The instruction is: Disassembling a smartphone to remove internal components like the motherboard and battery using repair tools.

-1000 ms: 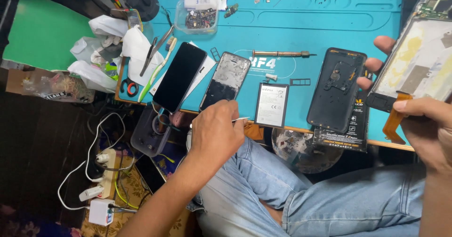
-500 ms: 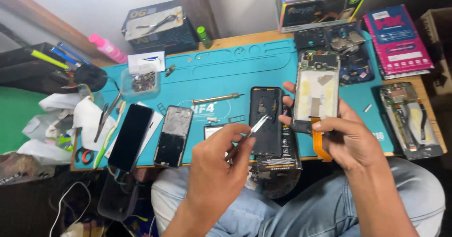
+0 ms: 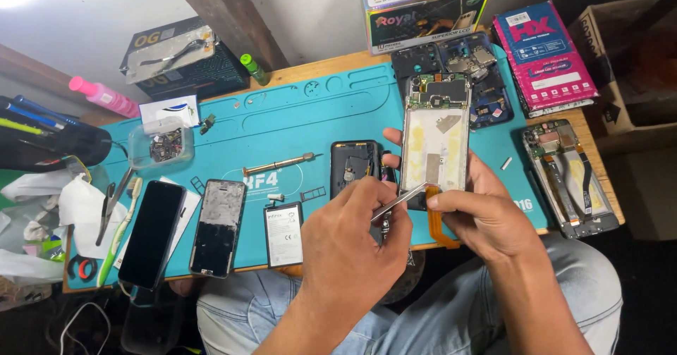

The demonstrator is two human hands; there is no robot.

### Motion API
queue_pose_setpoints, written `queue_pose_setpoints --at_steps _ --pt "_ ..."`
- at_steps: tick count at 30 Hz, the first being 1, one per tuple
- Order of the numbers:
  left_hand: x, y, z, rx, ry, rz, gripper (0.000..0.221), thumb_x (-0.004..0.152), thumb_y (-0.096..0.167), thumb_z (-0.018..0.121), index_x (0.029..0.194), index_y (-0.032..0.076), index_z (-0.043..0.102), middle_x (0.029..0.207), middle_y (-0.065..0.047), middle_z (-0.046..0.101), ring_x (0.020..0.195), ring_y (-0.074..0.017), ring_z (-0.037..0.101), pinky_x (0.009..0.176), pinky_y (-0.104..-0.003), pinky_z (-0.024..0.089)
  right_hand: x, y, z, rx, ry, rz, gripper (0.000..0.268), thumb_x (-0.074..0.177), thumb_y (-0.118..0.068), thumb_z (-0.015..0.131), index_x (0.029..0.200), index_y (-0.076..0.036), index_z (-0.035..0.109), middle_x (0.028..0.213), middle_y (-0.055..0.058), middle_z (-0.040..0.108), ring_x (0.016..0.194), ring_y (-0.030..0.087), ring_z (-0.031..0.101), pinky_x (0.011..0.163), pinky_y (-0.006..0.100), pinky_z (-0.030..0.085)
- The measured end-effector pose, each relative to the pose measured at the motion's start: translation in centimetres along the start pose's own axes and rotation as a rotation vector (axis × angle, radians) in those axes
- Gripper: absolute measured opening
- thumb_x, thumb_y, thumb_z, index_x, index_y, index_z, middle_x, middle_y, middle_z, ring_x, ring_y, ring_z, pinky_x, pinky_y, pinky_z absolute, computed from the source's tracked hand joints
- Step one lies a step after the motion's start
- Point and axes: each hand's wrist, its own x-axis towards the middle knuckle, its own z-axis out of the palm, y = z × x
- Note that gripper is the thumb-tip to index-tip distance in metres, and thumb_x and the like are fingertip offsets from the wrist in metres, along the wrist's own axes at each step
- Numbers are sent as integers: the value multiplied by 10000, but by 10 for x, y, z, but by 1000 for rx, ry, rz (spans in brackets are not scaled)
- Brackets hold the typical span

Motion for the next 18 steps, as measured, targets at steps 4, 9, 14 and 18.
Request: queue_pose_setpoints --at_steps 4,9,14,18 --pt "-1 -1 5 1 7 14 127 907 164 766 944 147 645 862 72 751 705 -144 755 524 -361 542 -1 -1 -3 -12 46 26 968 725 111 659 1640 -8 363 1660 261 518 1404 407 620 1151 501 506" --pt "0 -3 8 0 8 7 145 909 163 764 928 135 622 980 53 816 763 -153 788 542 -380 568 0 -2 -3 10 21 13 951 739 116 662 1633 -15 366 1667 247 510 1430 413 604 1083 471 561" --pt "1 -3 7 -8 -15 -16 145 910 158 763 928 136 621 933 59 801 716 -145 782 528 -372 562 0 -3 0 -27 18 7 956 747 87 672 1640 -17 350 1668 250 505 1420 401 610 1121 485 533" --pt "1 -3 6 0 -21 2 128 921 159 763 949 134 640 872 60 765 714 -150 770 520 -373 546 -1 -3 1 -46 6 -3 941 759 68 685 1633 -1 345 1674 253 493 1428 400 603 1150 510 519"
